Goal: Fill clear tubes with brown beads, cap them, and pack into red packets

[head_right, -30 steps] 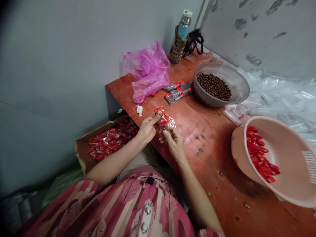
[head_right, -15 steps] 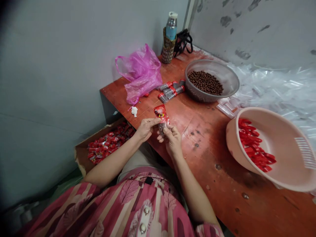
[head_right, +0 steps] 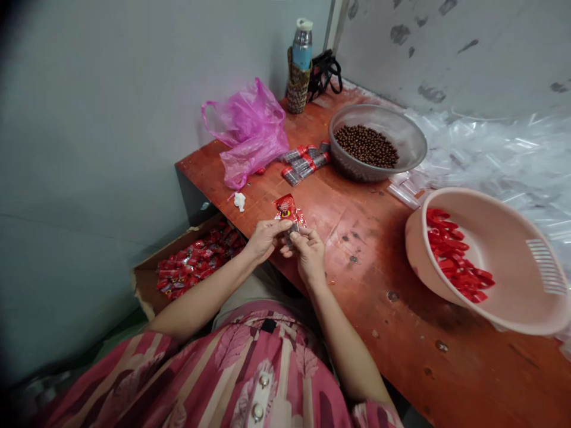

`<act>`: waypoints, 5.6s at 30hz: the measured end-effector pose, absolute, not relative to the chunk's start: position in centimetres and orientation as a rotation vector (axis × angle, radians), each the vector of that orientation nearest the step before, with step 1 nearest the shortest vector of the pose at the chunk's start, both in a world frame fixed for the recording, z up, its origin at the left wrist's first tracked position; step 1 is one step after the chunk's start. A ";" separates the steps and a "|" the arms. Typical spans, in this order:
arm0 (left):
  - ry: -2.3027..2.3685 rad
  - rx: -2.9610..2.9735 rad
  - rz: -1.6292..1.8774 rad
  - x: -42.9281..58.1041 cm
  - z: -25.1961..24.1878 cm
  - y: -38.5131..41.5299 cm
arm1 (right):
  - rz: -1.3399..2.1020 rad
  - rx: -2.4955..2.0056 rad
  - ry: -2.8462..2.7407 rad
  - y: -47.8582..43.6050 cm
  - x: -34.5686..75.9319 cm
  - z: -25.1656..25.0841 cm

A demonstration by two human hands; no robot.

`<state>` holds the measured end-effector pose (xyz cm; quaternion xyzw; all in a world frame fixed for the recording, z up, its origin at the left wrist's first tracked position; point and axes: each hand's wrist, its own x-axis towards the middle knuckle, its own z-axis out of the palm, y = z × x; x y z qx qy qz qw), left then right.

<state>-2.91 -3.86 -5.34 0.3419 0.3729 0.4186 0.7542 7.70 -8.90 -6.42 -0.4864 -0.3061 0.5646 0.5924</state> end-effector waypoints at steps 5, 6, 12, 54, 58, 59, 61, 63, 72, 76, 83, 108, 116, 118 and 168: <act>1.077 1.296 0.917 -4.4 -5.2 -3.9 | 0.898 -1.429 -1.174 -7.8 10.4 -4.7; 1.129 1.464 0.871 -4.6 -4.9 -4.0 | 0.787 -1.453 -1.247 -7.3 11.0 -3.9; 1.143 1.858 0.777 -4.4 -3.5 -5.1 | 0.992 -1.403 -1.515 -4.2 11.8 -1.4; 0.849 0.653 1.206 -3.6 -4.2 -4.7 | 0.906 -1.301 -0.996 -9.6 7.2 -5.3; 0.826 0.573 1.117 -3.5 -4.4 -5.7 | 1.036 -1.246 -0.779 -9.2 7.0 -5.1; 0.814 0.555 1.101 -3.6 -4.4 -5.7 | 1.051 -1.242 -0.752 -9.2 6.8 -5.0; 0.794 0.534 1.108 -3.8 -4.5 -5.6 | 1.050 -1.255 -0.762 -9.2 6.5 -4.7; 0.783 0.525 1.151 -4.0 -4.6 -5.5 | 1.020 -1.282 -0.811 -9.3 6.2 -4.5; 0.715 0.402 1.108 -5.4 -5.4 -7.1 | 1.259 -1.133 -0.752 -8.1 5.3 -5.6; 0.771 0.386 1.181 -8.1 -6.0 -8.4 | 1.431 -1.132 -0.849 -7.6 3.0 -5.7; 1.063 0.169 1.422 -13.3 -8.3 -9.9 | 1.494 -1.152 -1.021 -8.0 2.8 -5.0; 1.059 1.577 1.208 -2.8 -7.5 -2.4 | 1.127 -1.372 -0.938 -3.6 11.9 -6.4; 0.921 0.787 0.968 -5.3 -6.9 -2.2 | 1.258 -1.440 -1.128 -1.5 10.0 -4.6; 0.948 0.722 0.971 -6.2 -7.1 -2.3 | 1.141 -1.508 -1.339 0.4 9.6 -4.4; 0.725 0.542 1.044 -3.0 -4.3 -4.0 | 0.910 -1.329 -1.065 -10.2 8.1 -6.5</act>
